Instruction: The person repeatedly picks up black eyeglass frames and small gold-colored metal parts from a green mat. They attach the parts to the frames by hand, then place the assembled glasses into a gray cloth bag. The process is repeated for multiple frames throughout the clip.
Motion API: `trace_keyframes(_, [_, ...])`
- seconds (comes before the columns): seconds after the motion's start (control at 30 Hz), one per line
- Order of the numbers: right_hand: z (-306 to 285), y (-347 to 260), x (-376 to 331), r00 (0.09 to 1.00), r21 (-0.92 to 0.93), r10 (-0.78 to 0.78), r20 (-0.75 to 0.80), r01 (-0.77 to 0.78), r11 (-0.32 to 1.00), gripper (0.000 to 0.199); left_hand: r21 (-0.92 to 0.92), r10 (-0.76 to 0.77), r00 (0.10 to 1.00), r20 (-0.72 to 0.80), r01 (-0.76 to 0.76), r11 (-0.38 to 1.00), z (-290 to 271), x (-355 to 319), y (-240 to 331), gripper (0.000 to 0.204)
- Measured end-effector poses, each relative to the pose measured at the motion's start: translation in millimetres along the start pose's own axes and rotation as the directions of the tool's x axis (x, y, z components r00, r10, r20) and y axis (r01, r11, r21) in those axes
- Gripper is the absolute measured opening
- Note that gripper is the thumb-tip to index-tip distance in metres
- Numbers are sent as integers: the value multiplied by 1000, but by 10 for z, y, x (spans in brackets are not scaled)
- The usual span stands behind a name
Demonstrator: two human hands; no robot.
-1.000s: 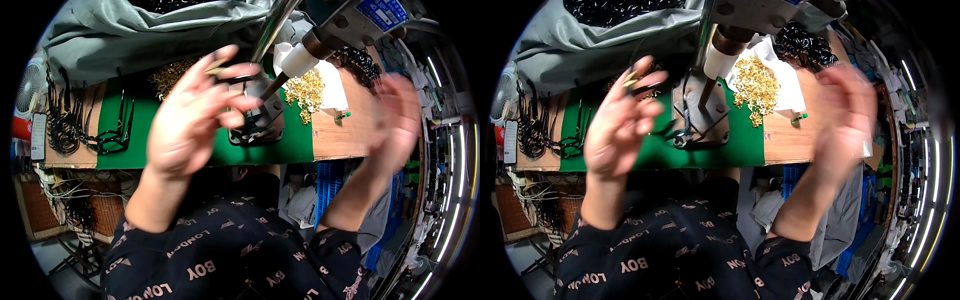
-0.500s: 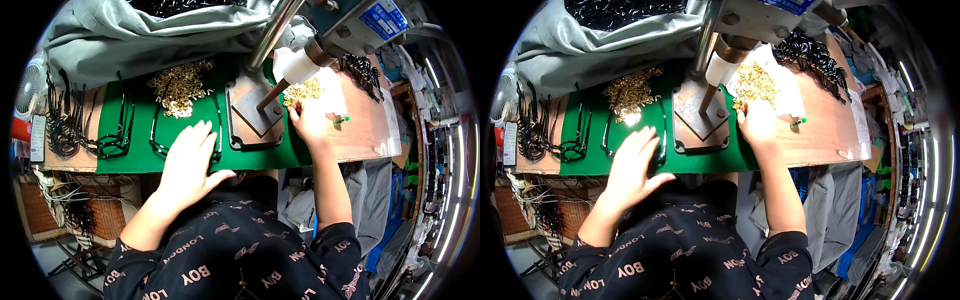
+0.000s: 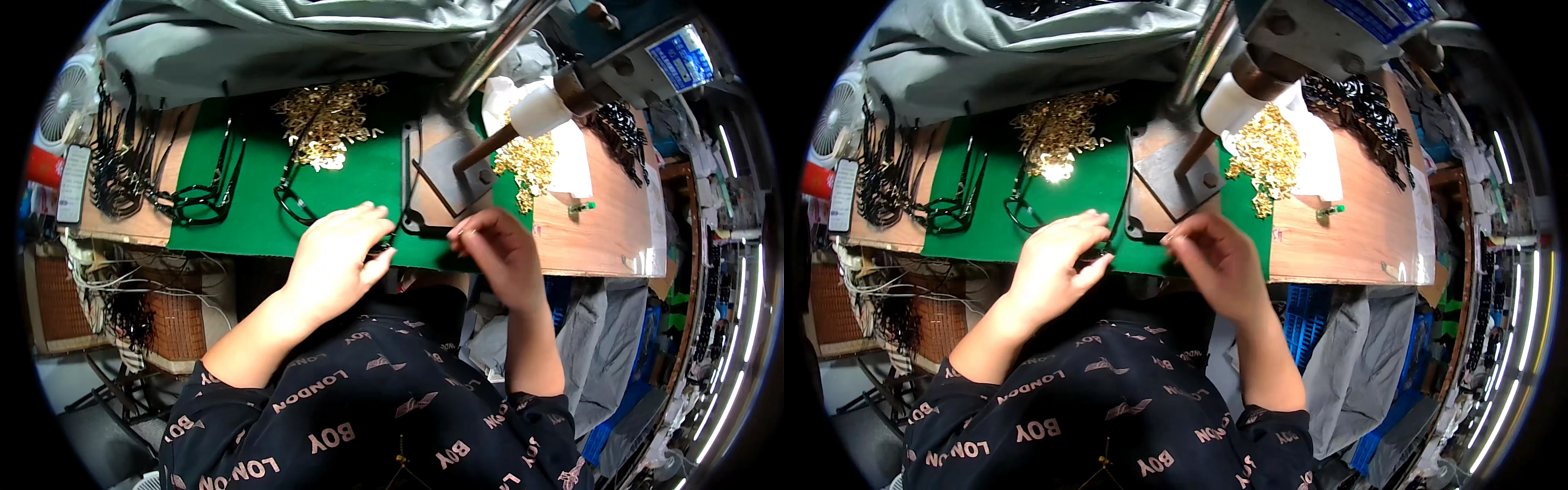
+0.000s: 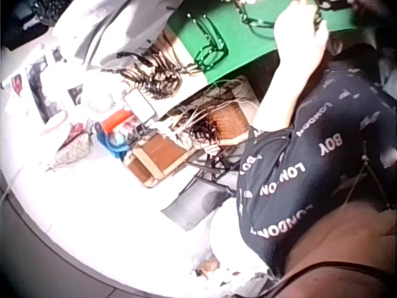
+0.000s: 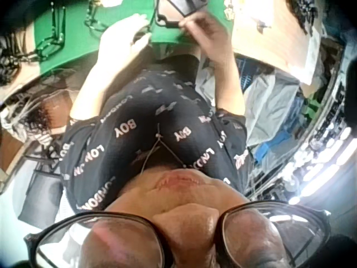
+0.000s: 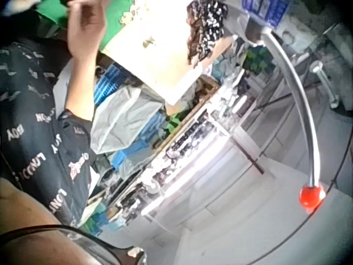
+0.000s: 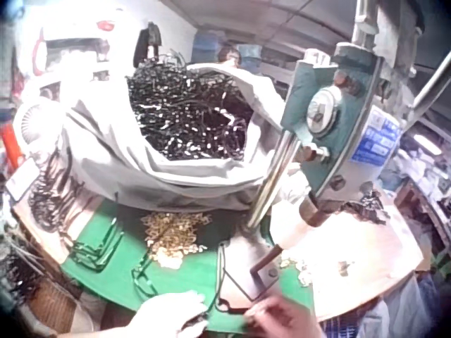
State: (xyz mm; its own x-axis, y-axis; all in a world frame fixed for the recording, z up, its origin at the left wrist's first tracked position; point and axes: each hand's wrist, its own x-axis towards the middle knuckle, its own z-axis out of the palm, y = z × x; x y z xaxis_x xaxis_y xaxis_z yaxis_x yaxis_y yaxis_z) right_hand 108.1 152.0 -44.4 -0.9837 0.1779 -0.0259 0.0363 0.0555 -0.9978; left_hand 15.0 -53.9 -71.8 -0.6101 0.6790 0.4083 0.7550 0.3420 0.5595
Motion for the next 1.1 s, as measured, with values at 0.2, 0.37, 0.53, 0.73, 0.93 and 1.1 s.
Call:
trace_keyframes(0.2, [386,-196,-43,991,12,60,122,-62,998,5,-456,-39,994,107,84,886,-198,0,183,53])
trace_keyframes(0.37, [339,-343,-14,991,-178,48,123,-26,984,8,-398,84,986,143,-21,917,-253,23,153,66])
trace_keyframes(0.53, [295,-525,13,988,-352,24,154,32,935,9,-371,125,980,155,-60,927,-243,33,150,71])
trace_keyframes(0.73, [322,-583,22,966,-143,226,127,-208,968,7,-428,153,977,150,-75,901,-261,15,133,71])
trace_keyframes(0.93, [392,-328,-18,962,417,206,179,-264,870,7,-624,65,954,291,138,769,-328,82,178,68])
trace_keyframes(1.1, [431,-429,-37,989,200,114,90,-130,971,4,-640,29,985,169,87,763,-220,42,168,69])
